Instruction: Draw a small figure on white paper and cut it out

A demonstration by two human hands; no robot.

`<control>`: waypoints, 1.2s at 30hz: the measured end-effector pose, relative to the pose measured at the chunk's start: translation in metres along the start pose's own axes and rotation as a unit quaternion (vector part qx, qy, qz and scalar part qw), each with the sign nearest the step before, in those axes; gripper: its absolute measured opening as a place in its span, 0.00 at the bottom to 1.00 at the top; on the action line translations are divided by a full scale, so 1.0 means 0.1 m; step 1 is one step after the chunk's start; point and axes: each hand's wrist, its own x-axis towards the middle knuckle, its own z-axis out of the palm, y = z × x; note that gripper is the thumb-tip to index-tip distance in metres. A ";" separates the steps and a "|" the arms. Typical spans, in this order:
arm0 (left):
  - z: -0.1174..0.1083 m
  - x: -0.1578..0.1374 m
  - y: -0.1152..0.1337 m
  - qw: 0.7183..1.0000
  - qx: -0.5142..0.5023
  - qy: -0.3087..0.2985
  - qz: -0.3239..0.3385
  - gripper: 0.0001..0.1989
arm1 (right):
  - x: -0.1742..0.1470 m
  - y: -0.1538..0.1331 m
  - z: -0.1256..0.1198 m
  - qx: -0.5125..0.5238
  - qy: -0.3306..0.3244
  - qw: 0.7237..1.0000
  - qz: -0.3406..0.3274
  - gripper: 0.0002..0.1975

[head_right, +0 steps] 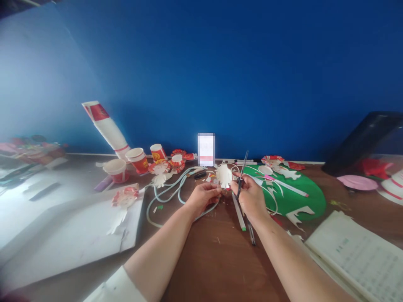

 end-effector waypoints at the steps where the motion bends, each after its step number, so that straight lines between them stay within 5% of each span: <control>1: 0.00 0.00 0.00 1.000 0.001 0.002 0.001 0.19 | 0.00 0.00 0.00 -0.002 0.001 1.000 0.000 0.24; 36: -0.02 0.02 -0.04 1.000 0.023 -0.006 0.015 0.18 | -0.07 -0.06 0.03 -0.070 -0.015 0.997 -0.007 0.14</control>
